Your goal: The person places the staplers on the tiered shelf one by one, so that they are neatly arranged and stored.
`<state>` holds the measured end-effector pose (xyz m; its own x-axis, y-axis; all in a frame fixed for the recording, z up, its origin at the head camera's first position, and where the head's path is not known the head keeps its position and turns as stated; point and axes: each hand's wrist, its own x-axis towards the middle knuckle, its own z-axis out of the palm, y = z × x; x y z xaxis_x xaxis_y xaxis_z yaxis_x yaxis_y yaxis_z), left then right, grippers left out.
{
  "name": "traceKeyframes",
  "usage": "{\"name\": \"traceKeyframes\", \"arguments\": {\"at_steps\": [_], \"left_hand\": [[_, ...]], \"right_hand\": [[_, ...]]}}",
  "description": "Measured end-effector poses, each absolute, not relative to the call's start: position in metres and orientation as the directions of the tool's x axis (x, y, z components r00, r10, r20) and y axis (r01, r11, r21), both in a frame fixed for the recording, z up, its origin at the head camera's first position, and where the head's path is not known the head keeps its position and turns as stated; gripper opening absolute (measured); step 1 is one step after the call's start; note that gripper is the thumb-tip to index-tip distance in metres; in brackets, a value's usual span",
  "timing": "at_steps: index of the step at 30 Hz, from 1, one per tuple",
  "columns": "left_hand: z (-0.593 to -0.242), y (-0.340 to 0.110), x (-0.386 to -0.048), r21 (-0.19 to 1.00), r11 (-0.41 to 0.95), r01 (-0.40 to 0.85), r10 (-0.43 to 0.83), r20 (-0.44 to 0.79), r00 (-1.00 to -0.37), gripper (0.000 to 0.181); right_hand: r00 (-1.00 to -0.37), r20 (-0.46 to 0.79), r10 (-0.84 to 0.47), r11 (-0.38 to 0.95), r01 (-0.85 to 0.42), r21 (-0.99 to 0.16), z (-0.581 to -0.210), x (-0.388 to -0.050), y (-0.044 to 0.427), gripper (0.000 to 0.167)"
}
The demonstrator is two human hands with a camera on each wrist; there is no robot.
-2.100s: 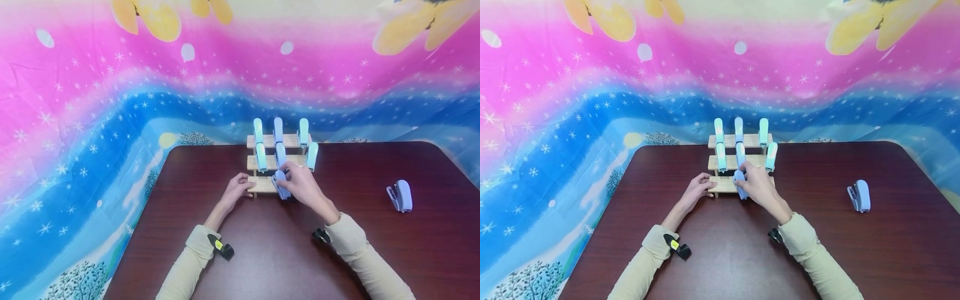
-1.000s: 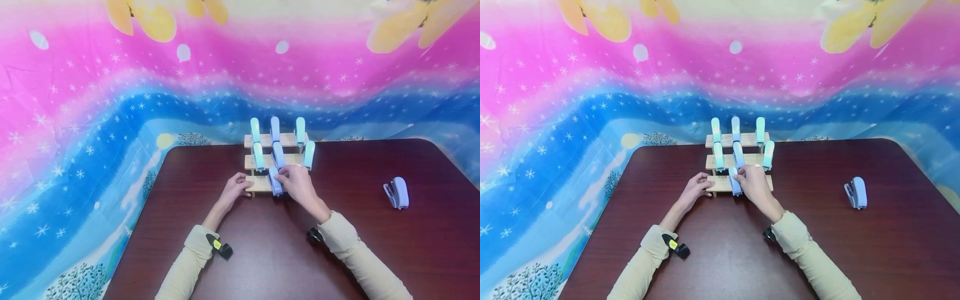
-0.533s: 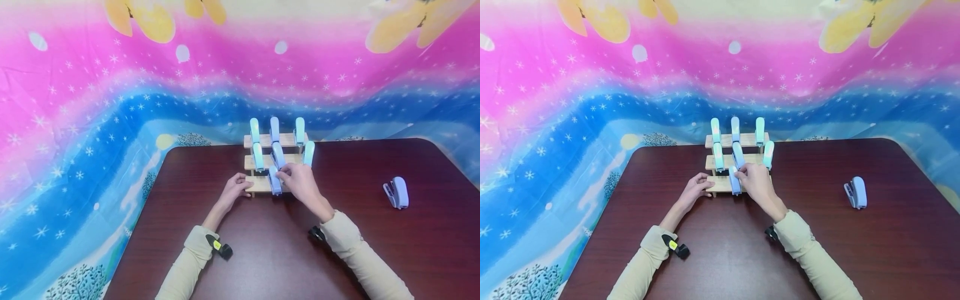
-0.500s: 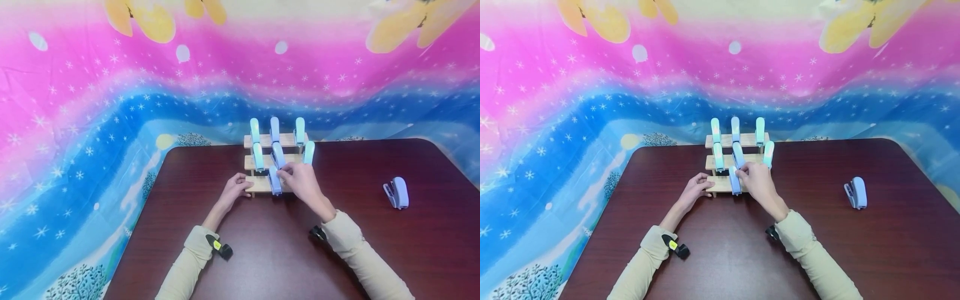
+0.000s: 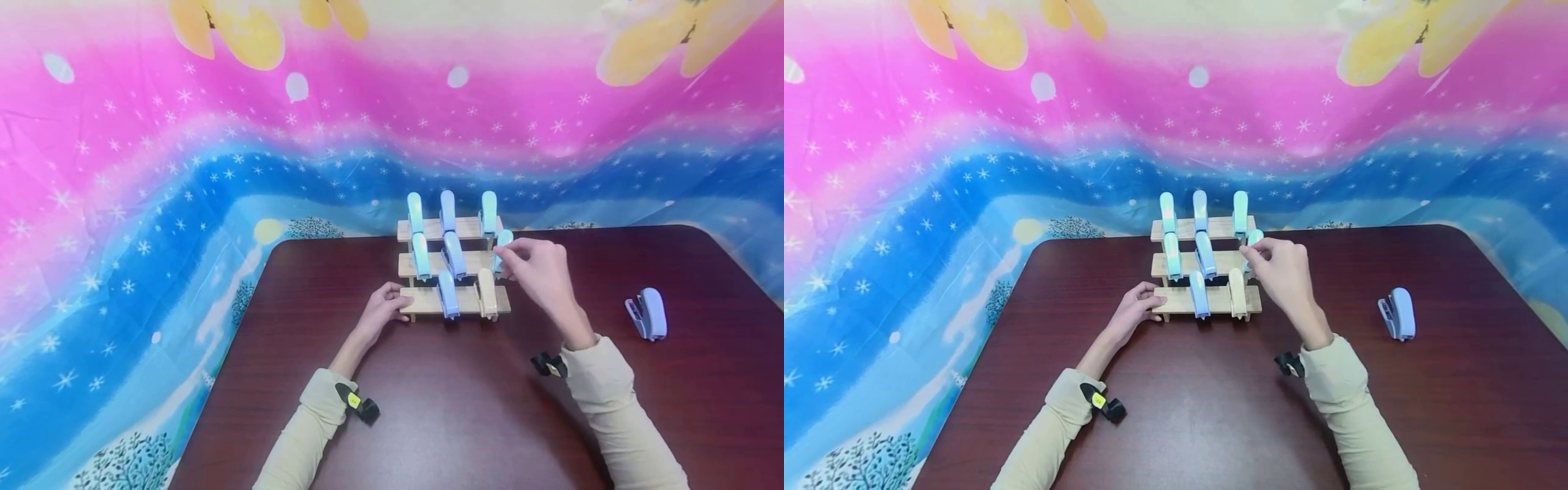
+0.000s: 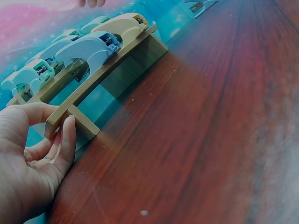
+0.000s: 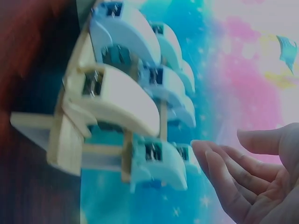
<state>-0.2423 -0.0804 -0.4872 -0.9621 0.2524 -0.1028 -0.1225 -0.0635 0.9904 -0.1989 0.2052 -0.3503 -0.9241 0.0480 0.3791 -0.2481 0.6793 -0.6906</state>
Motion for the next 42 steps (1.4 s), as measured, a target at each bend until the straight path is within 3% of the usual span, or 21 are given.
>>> {"name": "traceKeyframes", "arguments": {"at_steps": [24,42], "left_hand": [[-0.486,-0.081,-0.242,0.99,-0.061,-0.131,0.25,-0.112,-0.962,0.029],[-0.488,-0.08,-0.243,0.989,-0.061,-0.134,0.251,-0.115,-0.961,0.031]], "right_hand": [[-0.93,0.316,0.19,0.64,-0.127,-0.758,-0.334,-0.195,0.273,0.041],[-0.942,0.264,0.21,0.753,-0.017,-0.658,-0.341,-0.193,0.335,0.051]]}}
